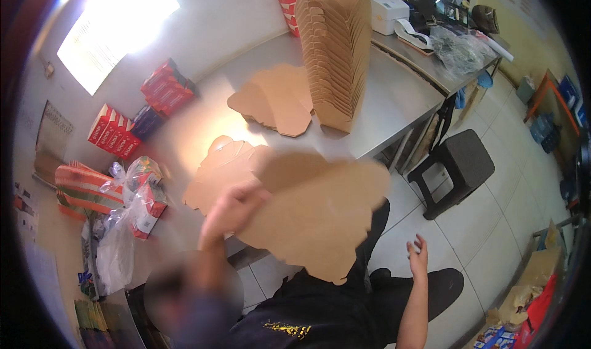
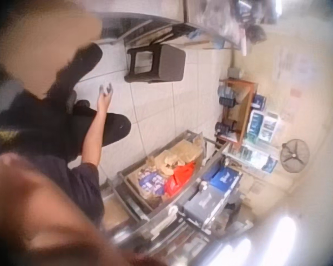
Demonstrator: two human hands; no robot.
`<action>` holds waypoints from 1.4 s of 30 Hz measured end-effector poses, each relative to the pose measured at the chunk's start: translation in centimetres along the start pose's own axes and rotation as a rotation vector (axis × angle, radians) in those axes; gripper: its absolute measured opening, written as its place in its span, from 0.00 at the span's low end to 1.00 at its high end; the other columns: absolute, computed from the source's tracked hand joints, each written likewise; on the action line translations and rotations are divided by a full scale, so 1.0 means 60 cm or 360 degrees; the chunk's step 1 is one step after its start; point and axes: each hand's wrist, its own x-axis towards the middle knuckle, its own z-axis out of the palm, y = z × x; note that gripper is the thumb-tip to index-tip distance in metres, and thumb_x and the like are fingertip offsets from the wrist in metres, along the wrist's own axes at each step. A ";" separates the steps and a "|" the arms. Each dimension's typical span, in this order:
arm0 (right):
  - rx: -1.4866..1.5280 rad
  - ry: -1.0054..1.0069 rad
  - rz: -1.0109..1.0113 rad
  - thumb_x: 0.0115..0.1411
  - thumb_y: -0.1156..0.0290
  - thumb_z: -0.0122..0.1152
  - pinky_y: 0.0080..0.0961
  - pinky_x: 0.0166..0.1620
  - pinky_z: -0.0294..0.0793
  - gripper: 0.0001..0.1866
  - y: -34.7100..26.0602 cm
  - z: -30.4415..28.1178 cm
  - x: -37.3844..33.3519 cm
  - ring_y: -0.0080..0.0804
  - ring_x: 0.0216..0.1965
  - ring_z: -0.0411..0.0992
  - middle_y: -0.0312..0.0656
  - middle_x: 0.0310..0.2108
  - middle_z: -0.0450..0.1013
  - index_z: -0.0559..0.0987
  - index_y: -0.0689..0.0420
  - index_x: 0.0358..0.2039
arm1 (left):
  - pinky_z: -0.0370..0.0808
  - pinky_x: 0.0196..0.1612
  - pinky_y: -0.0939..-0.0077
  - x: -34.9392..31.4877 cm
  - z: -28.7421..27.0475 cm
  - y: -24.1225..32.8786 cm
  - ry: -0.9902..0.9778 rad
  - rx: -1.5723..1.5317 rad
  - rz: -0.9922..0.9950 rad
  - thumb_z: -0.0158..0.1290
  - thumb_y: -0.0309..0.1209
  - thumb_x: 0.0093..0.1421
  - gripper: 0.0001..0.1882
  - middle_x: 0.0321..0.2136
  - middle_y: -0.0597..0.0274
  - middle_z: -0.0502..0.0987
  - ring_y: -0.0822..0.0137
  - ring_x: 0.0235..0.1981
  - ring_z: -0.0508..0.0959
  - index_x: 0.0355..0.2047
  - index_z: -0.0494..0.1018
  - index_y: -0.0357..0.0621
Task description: The person sits and repeatedly folds flat, leaf-shaped cardboard pieces into shallow trays by hand, then stacks them on the metal table. The person handles the cardboard pieces one at a time, folding along pre-scored lines and placing the finished trays in a growing stack.
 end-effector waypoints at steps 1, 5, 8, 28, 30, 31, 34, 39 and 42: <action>-0.0291 -0.0025 0.0152 0.62 0.67 0.67 0.36 0.51 0.77 0.32 0.011 0.006 -0.005 0.45 0.49 0.78 0.58 0.61 0.66 0.68 0.54 0.65 | 0.79 0.41 0.73 0.003 -0.040 -0.010 0.0137 -0.0419 0.0101 0.53 0.30 0.68 0.12 0.37 0.58 0.83 0.70 0.40 0.82 0.47 0.79 0.38; -0.0270 -0.0200 -0.0085 0.61 0.64 0.69 0.34 0.46 0.79 0.30 0.025 0.043 0.000 0.43 0.43 0.80 0.58 0.58 0.69 0.72 0.55 0.62 | 0.80 0.43 0.71 0.068 -0.107 -0.057 0.0702 -0.1296 0.0325 0.54 0.39 0.70 0.24 0.44 0.55 0.81 0.65 0.44 0.81 0.57 0.70 0.32; -0.0342 -0.0301 -0.0116 0.60 0.63 0.70 0.34 0.46 0.79 0.30 0.046 0.060 0.006 0.42 0.42 0.80 0.58 0.57 0.70 0.73 0.55 0.61 | 0.80 0.45 0.71 0.131 -0.131 -0.074 0.0633 -0.1211 0.0233 0.56 0.42 0.69 0.29 0.47 0.53 0.79 0.63 0.45 0.81 0.61 0.67 0.33; -0.0675 -0.0532 -0.0060 0.61 0.59 0.68 0.40 0.50 0.77 0.28 0.032 0.043 -0.017 0.48 0.44 0.79 0.59 0.56 0.70 0.74 0.54 0.60 | 0.63 0.65 0.41 0.102 -0.105 -0.185 0.0607 0.1159 0.0018 0.53 0.40 0.67 0.27 0.63 0.48 0.69 0.47 0.66 0.67 0.65 0.65 0.55; -0.0704 -0.0532 -0.0056 0.61 0.58 0.68 0.40 0.51 0.77 0.29 0.021 0.045 -0.020 0.48 0.45 0.79 0.59 0.56 0.71 0.74 0.54 0.60 | 0.69 0.63 0.50 0.107 -0.098 -0.159 0.0759 0.0996 0.0161 0.56 0.40 0.66 0.28 0.62 0.47 0.70 0.48 0.63 0.71 0.65 0.65 0.53; -0.0721 -0.0533 -0.0054 0.61 0.58 0.68 0.40 0.51 0.77 0.29 0.013 0.049 -0.023 0.48 0.45 0.79 0.59 0.56 0.71 0.74 0.54 0.60 | 0.72 0.60 0.59 0.126 -0.083 -0.164 0.0855 0.0603 0.0280 0.57 0.43 0.65 0.32 0.60 0.45 0.72 0.52 0.58 0.76 0.66 0.63 0.48; -0.0759 -0.0538 -0.0030 0.60 0.57 0.69 0.40 0.51 0.77 0.29 0.022 0.040 -0.025 0.49 0.45 0.79 0.59 0.55 0.72 0.74 0.54 0.59 | 0.81 0.46 0.63 0.187 -0.035 -0.088 0.0553 -0.0689 -0.0162 0.61 0.46 0.63 0.40 0.51 0.43 0.78 0.55 0.53 0.80 0.65 0.60 0.29; -0.0809 -0.0577 -0.0070 0.59 0.56 0.69 0.40 0.53 0.76 0.30 0.023 0.037 -0.032 0.49 0.46 0.79 0.58 0.54 0.74 0.74 0.53 0.60 | 0.81 0.43 0.65 0.351 -0.045 -0.114 0.0575 -0.1017 -0.0175 0.58 0.41 0.64 0.30 0.50 0.50 0.77 0.58 0.45 0.81 0.59 0.68 0.31; -0.0777 -0.0517 -0.0041 0.59 0.56 0.69 0.40 0.53 0.76 0.30 0.022 0.025 -0.037 0.50 0.47 0.78 0.58 0.54 0.74 0.74 0.53 0.60 | 0.80 0.42 0.63 0.406 -0.038 -0.096 0.0717 -0.1045 -0.0307 0.56 0.36 0.65 0.23 0.47 0.50 0.78 0.58 0.43 0.80 0.53 0.72 0.32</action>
